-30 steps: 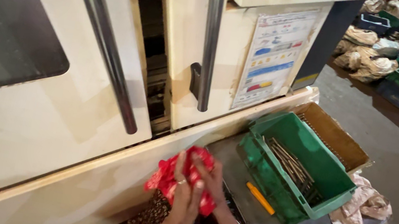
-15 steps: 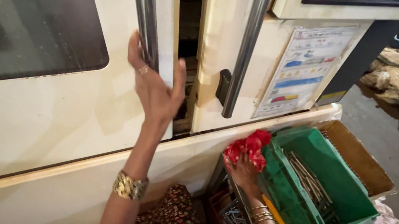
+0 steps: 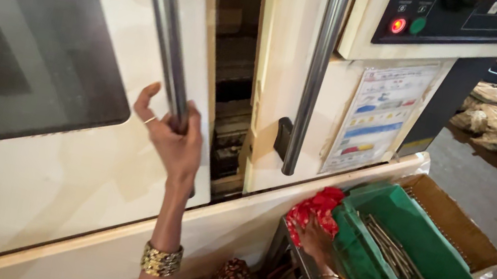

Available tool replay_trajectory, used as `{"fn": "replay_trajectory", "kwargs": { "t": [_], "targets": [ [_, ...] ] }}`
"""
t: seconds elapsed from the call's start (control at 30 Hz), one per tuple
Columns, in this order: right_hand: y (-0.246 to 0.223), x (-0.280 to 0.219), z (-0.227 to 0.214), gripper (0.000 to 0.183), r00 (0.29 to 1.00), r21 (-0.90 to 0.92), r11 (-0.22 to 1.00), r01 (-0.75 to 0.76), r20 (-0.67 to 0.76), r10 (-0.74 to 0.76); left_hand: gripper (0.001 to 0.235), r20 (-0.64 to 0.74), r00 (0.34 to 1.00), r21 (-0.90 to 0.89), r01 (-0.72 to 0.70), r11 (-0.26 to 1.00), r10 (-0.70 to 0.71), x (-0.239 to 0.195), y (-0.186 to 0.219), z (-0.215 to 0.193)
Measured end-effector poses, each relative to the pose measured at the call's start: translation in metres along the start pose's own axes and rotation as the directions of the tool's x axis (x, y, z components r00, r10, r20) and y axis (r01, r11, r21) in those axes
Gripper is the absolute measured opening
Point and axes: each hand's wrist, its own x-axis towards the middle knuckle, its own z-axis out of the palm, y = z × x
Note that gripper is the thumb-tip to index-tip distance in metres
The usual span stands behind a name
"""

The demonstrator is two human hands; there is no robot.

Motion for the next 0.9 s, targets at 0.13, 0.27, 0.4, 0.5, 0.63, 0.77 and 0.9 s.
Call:
{"fn": "replay_trajectory", "kwargs": {
  "t": [0.13, 0.27, 0.4, 0.5, 0.63, 0.77, 0.9],
  "targets": [
    [0.002, 0.005, 0.002, 0.067, 0.992, -0.088, 0.994, 0.066, 0.117, -0.056, 0.060, -0.092, 0.995, 0.115, -0.040, 0.993, 0.050, 0.004, 0.003, -0.019],
    [0.008, 0.014, 0.003, 0.055, 0.999, 0.186, 0.982, 0.045, 0.008, -0.047, 0.059, -0.042, 0.996, 0.127, -0.077, 0.989, 0.083, 0.011, 0.005, -0.046],
    [0.010, 0.012, 0.003, 0.087, 0.964, 0.533, 0.831, -0.159, -0.098, 0.247, 0.055, -0.025, 0.993, 0.190, -0.105, 0.976, 0.111, 0.013, 0.000, -0.073],
    [-0.002, 0.002, -0.004, 0.078, 0.911, 0.458, 0.870, -0.180, -0.257, 0.323, 0.052, -0.025, 0.987, 0.254, -0.150, 0.955, 0.162, 0.015, -0.003, -0.093],
    [-0.014, -0.015, -0.032, 0.057, 0.802, 0.442, 0.873, -0.206, -0.435, 0.409, 0.049, -0.042, 0.986, 0.217, -0.151, 0.964, 0.163, 0.022, -0.008, -0.115],
    [-0.028, -0.028, -0.082, 0.037, 0.875, 0.582, 0.802, -0.138, -0.308, 0.374, 0.051, -0.063, 0.966, 0.250, -0.228, 0.941, 0.250, 0.032, -0.011, -0.137],
    [-0.061, -0.040, -0.138, 0.033, 0.917, 0.686, 0.728, -0.025, -0.274, 0.290, 0.053, -0.126, 0.965, 0.254, -0.194, 0.948, 0.231, 0.040, -0.009, -0.151]
  ]
}}
